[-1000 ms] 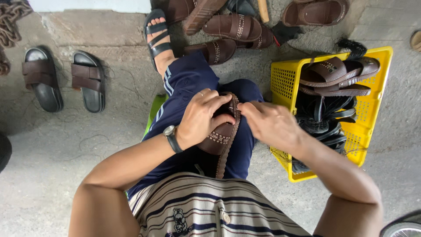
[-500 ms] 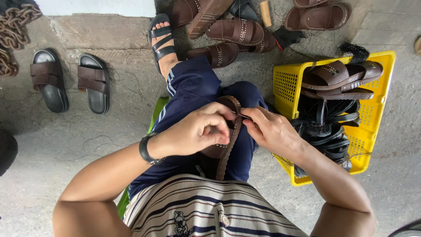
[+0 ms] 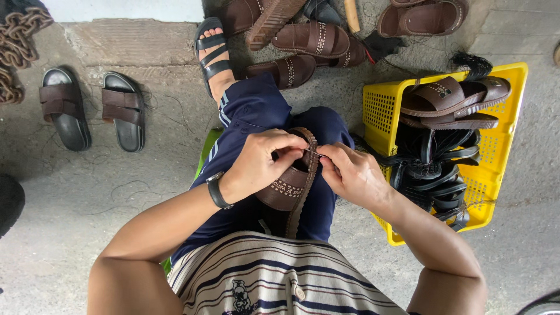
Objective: The person sits on a low stool and sews a brown leather sandal using a needle and thread. They hold the sandal on their lap and repeatedly push the needle through the sole and pull the thread tight. The person briefly reaches for a pair of scissors on a nearby table to cut the thread before continuing to sew.
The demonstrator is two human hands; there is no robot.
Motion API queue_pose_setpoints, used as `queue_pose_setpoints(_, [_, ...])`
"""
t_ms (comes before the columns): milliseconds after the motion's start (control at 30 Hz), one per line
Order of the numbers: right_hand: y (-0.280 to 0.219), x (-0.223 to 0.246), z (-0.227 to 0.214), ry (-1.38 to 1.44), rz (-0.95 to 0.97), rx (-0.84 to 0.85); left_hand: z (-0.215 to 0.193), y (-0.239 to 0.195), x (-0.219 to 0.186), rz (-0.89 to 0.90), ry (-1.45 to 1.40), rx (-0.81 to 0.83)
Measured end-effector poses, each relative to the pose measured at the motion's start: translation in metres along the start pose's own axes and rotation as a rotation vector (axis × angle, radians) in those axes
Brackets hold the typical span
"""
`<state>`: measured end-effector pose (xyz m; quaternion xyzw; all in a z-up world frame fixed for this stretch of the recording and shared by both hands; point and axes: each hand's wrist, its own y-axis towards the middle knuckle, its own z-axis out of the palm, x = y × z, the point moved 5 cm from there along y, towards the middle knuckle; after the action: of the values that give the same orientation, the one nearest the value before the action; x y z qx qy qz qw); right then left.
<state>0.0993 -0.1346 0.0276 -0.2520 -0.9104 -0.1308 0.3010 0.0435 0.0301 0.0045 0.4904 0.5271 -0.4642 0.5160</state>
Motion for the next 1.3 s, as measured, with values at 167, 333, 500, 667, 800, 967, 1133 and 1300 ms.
queue_pose_setpoints(167, [0.001,0.008,-0.003,-0.060,0.008,-0.022,0.006,0.000,-0.002,-0.012,0.005,0.038])
queue_pose_setpoints(333, [0.016,0.030,-0.036,-0.057,0.000,0.102,0.009,-0.002,0.011,-0.139,-0.077,0.065])
queue_pose_setpoints(500, [0.022,0.031,-0.047,-0.245,0.072,0.364,0.011,0.003,0.007,-0.198,-0.100,0.023])
queue_pose_setpoints(667, [0.014,0.010,-0.046,-0.298,0.335,0.835,0.008,0.008,-0.011,-0.004,0.070,-0.017])
queue_pose_setpoints(800, [0.008,0.006,-0.064,-0.393,0.347,0.913,0.013,0.007,-0.020,0.203,0.283,0.024])
queue_pose_setpoints(967, [0.008,0.001,-0.049,-0.182,0.369,0.815,0.003,0.006,-0.028,0.140,0.363,0.109])
queue_pose_setpoints(1133, [-0.009,-0.012,-0.018,0.251,0.445,0.532,-0.005,0.000,-0.010,-0.053,0.406,0.190])
queue_pose_setpoints(1300, [-0.030,-0.025,-0.009,0.471,0.483,0.320,-0.025,-0.005,-0.013,-0.049,0.453,0.241])
